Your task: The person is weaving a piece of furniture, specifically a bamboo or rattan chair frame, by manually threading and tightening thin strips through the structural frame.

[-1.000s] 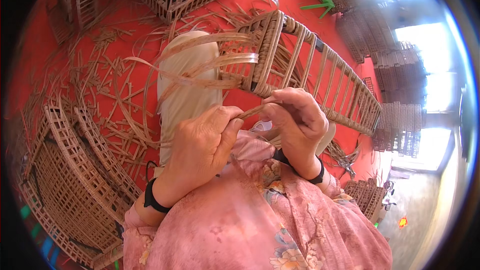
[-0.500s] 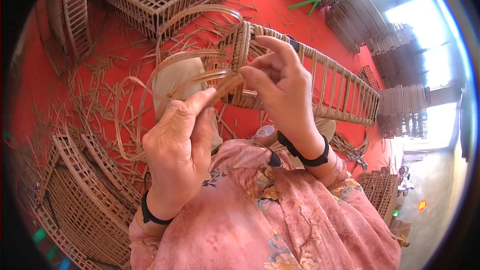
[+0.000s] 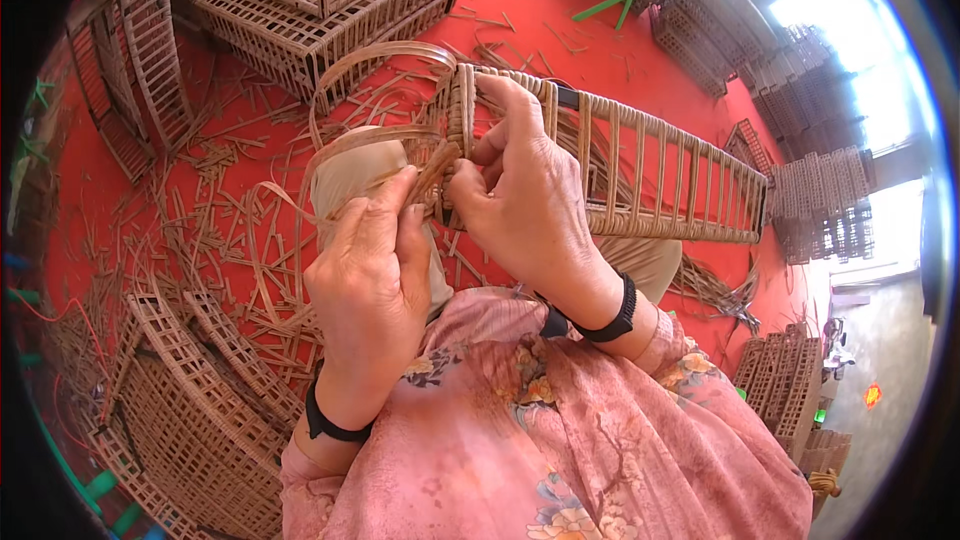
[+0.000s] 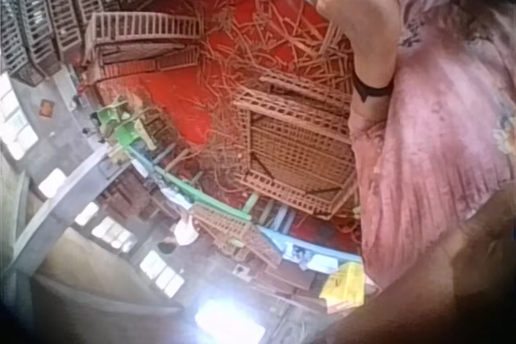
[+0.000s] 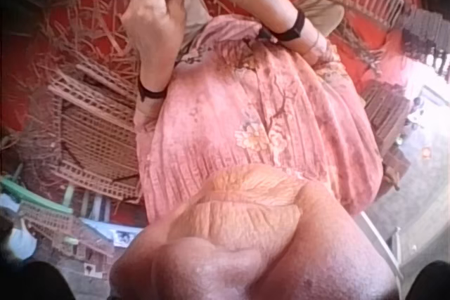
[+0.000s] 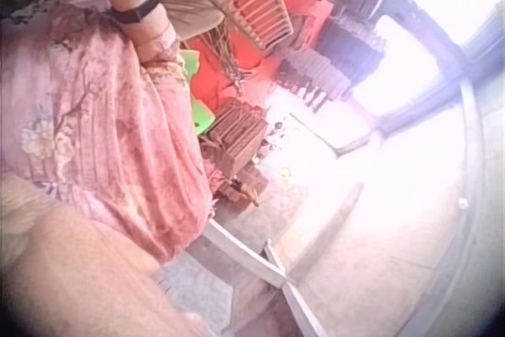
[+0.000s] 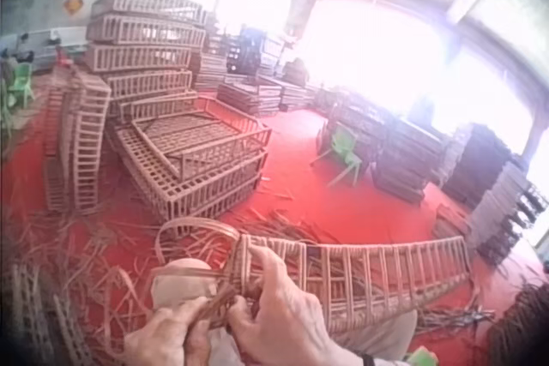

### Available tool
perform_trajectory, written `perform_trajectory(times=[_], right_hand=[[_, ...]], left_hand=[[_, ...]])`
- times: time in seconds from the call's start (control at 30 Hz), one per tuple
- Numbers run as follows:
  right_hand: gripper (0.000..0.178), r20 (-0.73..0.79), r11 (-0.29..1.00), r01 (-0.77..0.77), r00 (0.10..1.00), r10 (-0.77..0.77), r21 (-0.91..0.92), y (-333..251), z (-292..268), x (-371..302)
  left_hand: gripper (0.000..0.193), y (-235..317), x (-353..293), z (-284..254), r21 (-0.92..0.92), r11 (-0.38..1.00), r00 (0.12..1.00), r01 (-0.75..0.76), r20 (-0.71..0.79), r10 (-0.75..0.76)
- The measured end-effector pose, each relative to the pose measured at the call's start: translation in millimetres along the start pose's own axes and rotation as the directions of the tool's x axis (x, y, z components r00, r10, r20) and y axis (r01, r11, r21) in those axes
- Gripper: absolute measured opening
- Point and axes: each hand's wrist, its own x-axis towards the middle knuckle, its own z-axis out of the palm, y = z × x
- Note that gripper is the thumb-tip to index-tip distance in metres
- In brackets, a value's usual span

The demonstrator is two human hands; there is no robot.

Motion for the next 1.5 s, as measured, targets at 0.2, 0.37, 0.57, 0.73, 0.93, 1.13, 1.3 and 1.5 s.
perform_trajectory(times=[0.2, 0.37, 0.57, 0.73, 0.93, 1.13, 1.3, 1.5], right_hand=[[0.063, -0.039, 0.998, -0.015, 0.999, 0.017, 0.053, 3, 2, -3], [0.063, -0.032, 0.999, -0.004, 0.999, 0.005, 0.040, 0, 1, -5], [0.061, -0.051, 0.998, -0.006, 0.999, 0.010, 0.063, 0, 1, -9], [0.061, -0.049, 0.997, -0.016, 0.999, 0.020, 0.081, 5, 3, -10], [0.060, -0.012, 0.976, -0.039, 0.999, 0.043, 0.213, 9, -5, -9], [0.059, 0.008, 0.975, -0.045, 0.999, 0.044, 0.217, 13, -6, -9], [0.054, 0.042, 0.964, -0.051, 0.998, 0.042, 0.262, 16, -9, -8], [0.039, 0.107, 0.928, -0.102, 0.992, 0.068, 0.357, 25, -14, -2]], left_hand=[[0.030, 3, 3, 1, 0.065, 0.998, 0.998, 0.003, 0.067, -0.007], [0.032, 11, 2, 3, 0.218, 0.972, 0.992, -0.085, 0.112, 0.061], [0.026, 9, 9, -1, 0.002, 1.000, 0.991, -0.020, 0.129, 0.019], [0.020, 9, 36, -15, -0.006, 0.999, 0.965, 0.037, 0.261, -0.034], [0.016, 2, 63, -25, -0.233, 0.951, 0.907, 0.204, 0.412, -0.093], [0.017, -3, 74, -26, -0.150, 0.989, 0.886, 0.019, 0.460, 0.053], [0.018, -21, 74, -24, -0.215, 0.945, 0.832, 0.247, 0.547, -0.093], [0.015, -32, 80, -5, -0.375, 0.855, 0.752, 0.358, 0.659, -0.025]])
